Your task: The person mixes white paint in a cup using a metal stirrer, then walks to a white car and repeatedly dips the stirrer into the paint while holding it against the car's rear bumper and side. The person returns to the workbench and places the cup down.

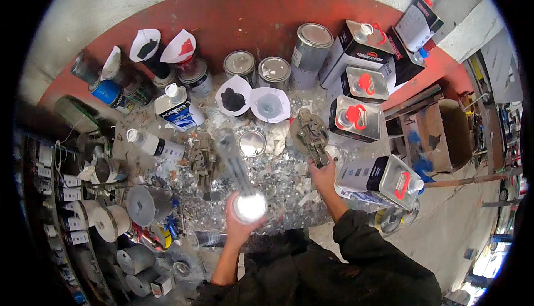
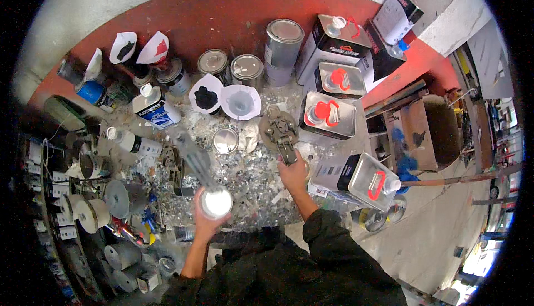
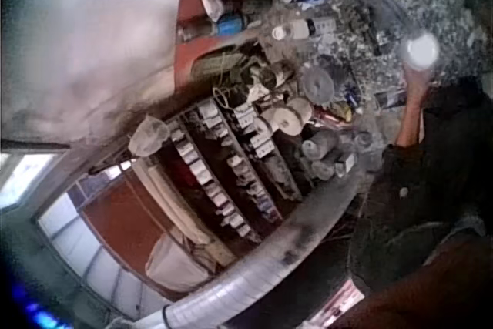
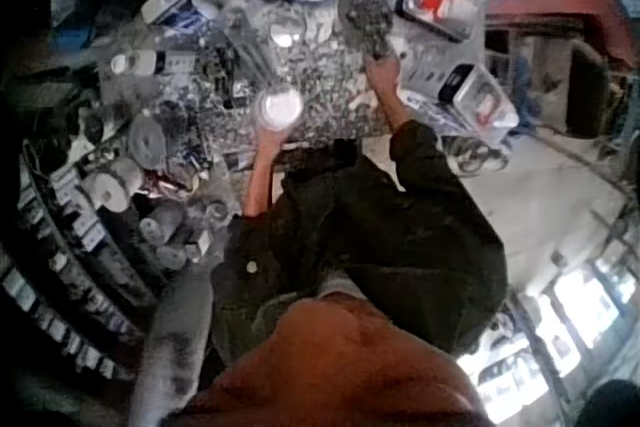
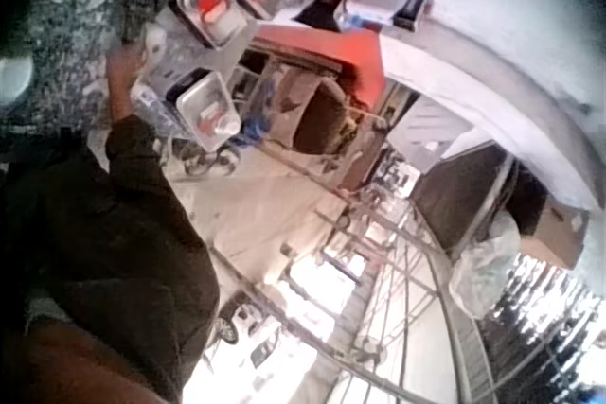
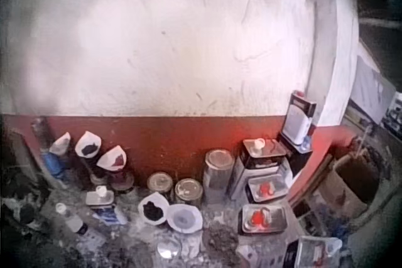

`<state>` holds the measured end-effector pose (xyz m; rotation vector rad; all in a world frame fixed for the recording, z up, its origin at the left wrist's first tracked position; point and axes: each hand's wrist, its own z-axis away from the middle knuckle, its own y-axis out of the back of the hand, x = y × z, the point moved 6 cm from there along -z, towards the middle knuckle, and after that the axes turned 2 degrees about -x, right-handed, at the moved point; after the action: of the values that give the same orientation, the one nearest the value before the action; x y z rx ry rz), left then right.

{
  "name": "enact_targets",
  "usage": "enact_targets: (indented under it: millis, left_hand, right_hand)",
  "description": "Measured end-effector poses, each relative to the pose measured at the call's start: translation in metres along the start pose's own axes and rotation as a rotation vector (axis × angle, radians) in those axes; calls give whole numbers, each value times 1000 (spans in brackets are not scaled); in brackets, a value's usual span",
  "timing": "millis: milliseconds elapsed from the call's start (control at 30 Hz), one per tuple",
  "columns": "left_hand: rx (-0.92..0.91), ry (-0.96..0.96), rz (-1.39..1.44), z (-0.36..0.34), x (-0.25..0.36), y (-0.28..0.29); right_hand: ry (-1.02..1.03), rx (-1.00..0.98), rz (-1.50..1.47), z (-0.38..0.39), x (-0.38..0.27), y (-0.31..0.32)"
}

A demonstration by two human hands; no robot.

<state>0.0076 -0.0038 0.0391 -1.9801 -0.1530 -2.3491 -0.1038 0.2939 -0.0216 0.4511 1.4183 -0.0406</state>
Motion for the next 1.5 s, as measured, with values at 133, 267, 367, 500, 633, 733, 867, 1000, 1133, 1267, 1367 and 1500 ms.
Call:
enact_targets:
  millis: [133,267,367,500,633,733,867,1000,1133,1267,1367,1500]
  left_hand:
    - [-101,-8,-43,-54,-22,-28]
    - [-170,-22,-19,-91,-11,-67]
    - [-250,-9,36,-106,-17,-86]
    - [-303,-89,6,-113,-14,-100]
    - [-463,-53,85,-111,-14,-114]
    - [-592,67,-35,-102,-11,-125]
    - [-616,-10,44,-103,-26,-131]
    - [-603,-29,11,-104,-24,-130]
    - [-538,-11,-60,-102,-36,-126]
    - [-441,-120,-164,-104,-39,-127]
    - [-406,-113,-153,-104,-29,-133]
    - [-370,-157,-145,-104,-23,-135]
  right_hand:
    - [-51,-114,90,-1,20,2]
    - [-34,-122,191,18,7,27]
    - [-78,-134,72,36,10,44]
    - [-126,-126,-9,51,23,64]
    - [-202,-145,-44,59,34,71]
    - [-156,-157,-56,61,42,72]
    - [-179,-156,-5,64,38,71]
    - [-187,-143,-6,68,29,70]
    - [-193,-156,-46,67,33,70]
    - [-189,-158,-48,71,32,70]
    - [-198,-163,-41,73,35,72]
    - [-171,-177,0,74,44,77]
